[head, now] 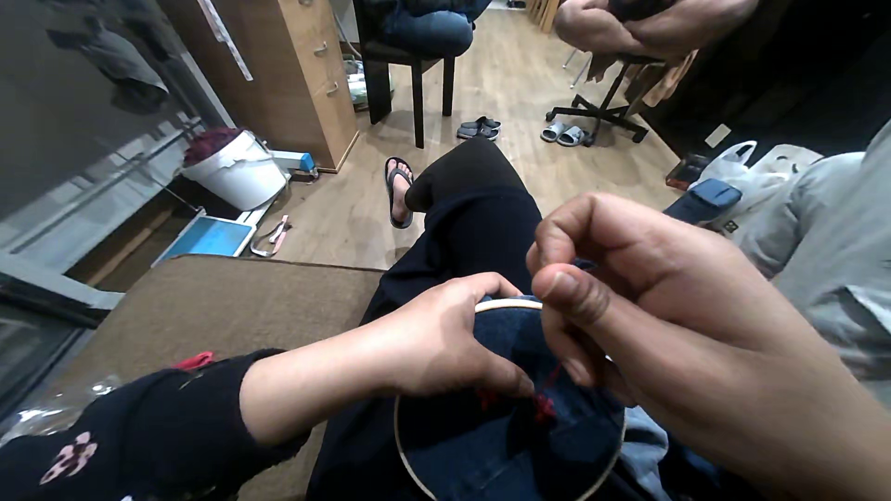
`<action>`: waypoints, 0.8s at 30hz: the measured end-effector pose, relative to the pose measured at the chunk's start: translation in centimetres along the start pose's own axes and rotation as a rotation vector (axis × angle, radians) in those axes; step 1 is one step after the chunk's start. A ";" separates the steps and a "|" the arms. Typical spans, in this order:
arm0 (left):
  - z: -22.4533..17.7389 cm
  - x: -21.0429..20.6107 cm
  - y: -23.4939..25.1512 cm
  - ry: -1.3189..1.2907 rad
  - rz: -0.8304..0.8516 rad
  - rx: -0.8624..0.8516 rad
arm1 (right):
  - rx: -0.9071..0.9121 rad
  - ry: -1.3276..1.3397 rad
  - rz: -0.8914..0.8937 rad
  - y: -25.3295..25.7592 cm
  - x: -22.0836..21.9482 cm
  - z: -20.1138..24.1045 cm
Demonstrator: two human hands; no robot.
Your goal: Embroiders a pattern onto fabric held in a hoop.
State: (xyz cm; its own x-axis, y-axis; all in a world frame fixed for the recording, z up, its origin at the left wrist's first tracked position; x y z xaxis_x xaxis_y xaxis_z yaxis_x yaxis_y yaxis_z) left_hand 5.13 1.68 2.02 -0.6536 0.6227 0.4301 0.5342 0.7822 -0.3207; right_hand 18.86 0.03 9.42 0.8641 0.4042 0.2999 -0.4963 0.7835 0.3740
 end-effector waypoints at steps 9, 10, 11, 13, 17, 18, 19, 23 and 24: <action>0.3 0.1 0.1 -0.102 0.030 -0.011 | 0.002 0.041 0.026 0.1 0.1 0.2; 0.4 0.2 0.1 -0.125 0.028 -0.015 | -0.011 0.075 0.038 -0.1 0.1 0.2; 0.7 0.2 0.2 -0.141 0.027 -0.025 | -0.017 0.140 0.043 -0.2 0.2 0.2; 1.3 0.3 0.4 -0.177 0.009 -0.013 | -0.028 0.278 0.025 -0.7 0.4 -0.1; 2.2 0.5 0.9 -0.085 -0.085 0.029 | -0.115 0.515 0.025 -1.6 0.6 -1.5; 2.4 0.5 1.1 -0.028 -0.107 0.039 | -0.144 0.565 0.027 -1.7 0.5 -1.8; 2.6 0.6 1.2 0.011 -0.122 0.041 | -0.171 0.598 0.029 -1.8 0.4 -2.0; 2.1 0.7 1.1 0.086 -0.148 0.014 | -0.142 0.658 0.055 -1.6 -0.3 -1.9; 2.0 0.7 1.1 0.102 -0.150 0.014 | -0.118 0.660 0.065 -1.4 -0.6 -1.7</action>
State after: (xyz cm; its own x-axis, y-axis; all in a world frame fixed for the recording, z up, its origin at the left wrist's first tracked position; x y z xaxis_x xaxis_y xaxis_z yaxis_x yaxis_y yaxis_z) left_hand 4.19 2.97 0.33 -0.6676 0.4942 0.5568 0.4266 0.8669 -0.2578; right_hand 19.21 -0.53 7.23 0.7213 0.6267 -0.2947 -0.5692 0.7789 0.2633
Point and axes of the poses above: each hand's wrist, its own y-axis towards the middle knuckle, its own x-axis out of the back of the hand, z = x × y, the point moved 5 cm from there along y, towards the middle knuckle, and after that the axes turned 8 degrees about y, right-handed, at the moved point
